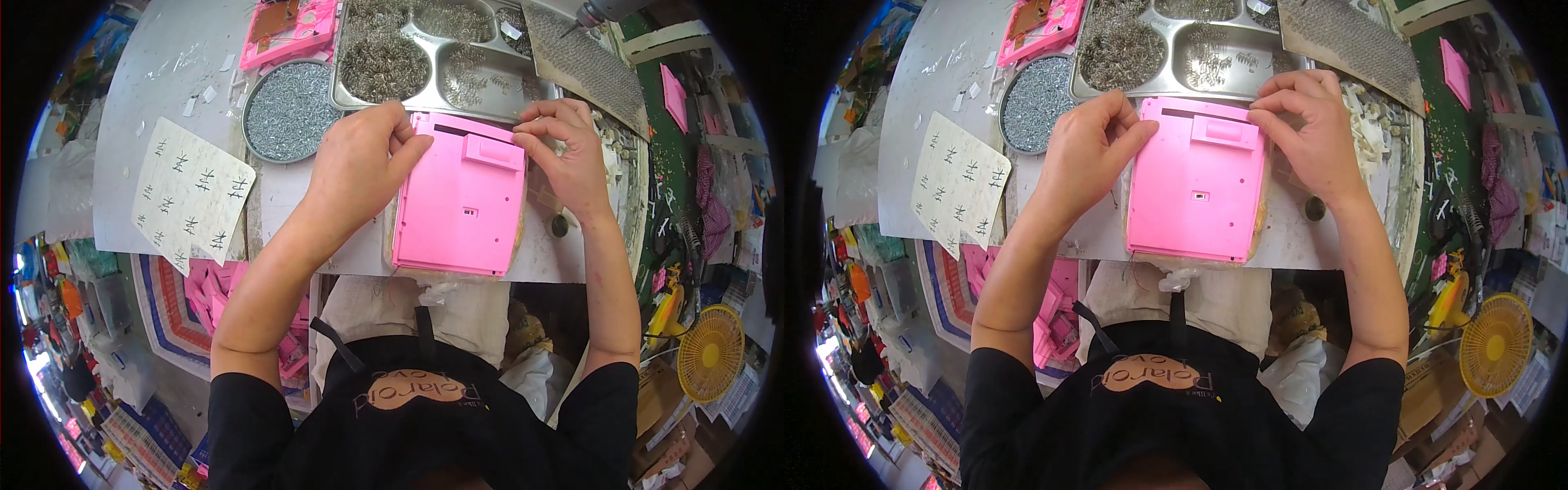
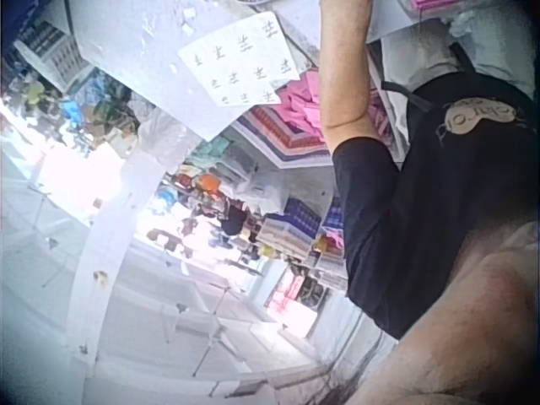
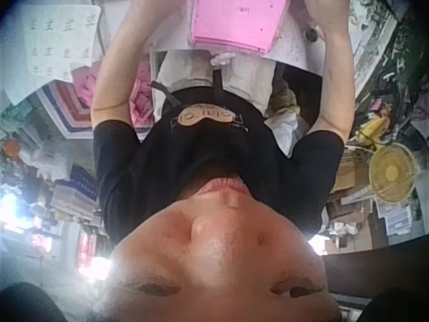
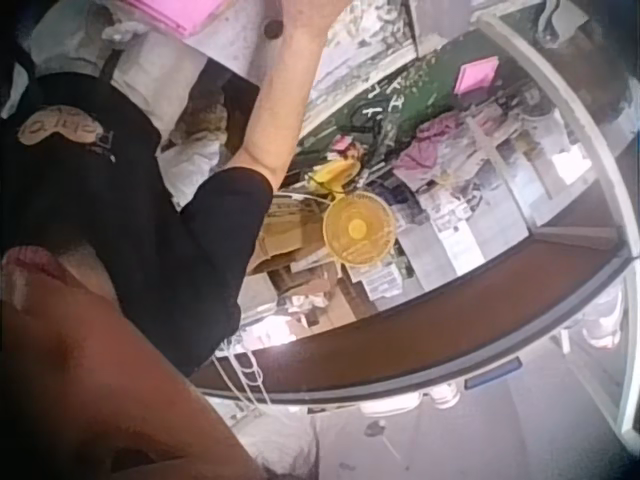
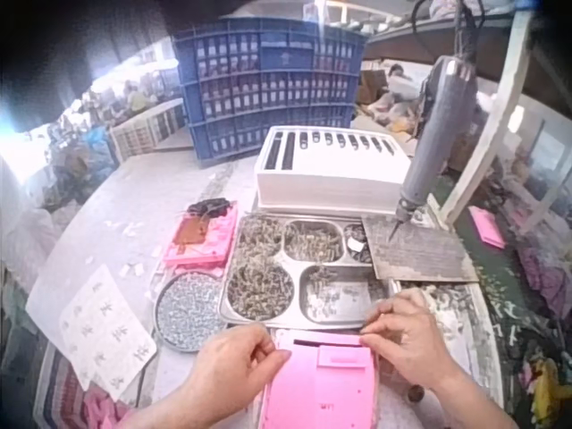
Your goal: Assembling the internal components of a pink electronic device, including soldering wires and using an electric screwdriver.
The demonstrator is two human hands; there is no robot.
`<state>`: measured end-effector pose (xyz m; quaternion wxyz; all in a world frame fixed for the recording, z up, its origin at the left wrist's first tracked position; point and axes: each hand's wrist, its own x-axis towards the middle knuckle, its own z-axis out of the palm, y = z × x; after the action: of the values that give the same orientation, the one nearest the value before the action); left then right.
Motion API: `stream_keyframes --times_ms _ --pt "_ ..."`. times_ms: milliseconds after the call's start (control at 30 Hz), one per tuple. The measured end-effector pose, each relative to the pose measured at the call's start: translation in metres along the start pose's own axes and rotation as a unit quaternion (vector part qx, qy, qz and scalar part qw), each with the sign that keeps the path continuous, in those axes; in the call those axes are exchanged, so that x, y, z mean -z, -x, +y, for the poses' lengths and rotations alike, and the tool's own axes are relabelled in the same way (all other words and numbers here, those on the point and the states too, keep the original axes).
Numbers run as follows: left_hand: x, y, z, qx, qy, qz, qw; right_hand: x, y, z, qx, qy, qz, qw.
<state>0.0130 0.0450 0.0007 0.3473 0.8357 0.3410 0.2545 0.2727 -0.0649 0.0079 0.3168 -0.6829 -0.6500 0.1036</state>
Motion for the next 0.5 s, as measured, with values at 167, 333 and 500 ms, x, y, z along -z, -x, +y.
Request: stream_keyframes --times_ms 167,333,500 --pt "-0.006 0.000 -0.002 -0.018 0.007 0.011 1.000 0.007 -0.002 0.001 0.062 0.032 -0.004 0.998" --pt "-0.005 0.002 -0.001 0.079 0.098 -0.037 0.991 0.019 0.023 -0.026 0.075 0.032 0.005 0.997" --pt "-0.007 0.006 -0.007 0.094 0.131 -0.036 0.986 0.002 0.057 -0.042 0.053 0.045 0.018 0.997"
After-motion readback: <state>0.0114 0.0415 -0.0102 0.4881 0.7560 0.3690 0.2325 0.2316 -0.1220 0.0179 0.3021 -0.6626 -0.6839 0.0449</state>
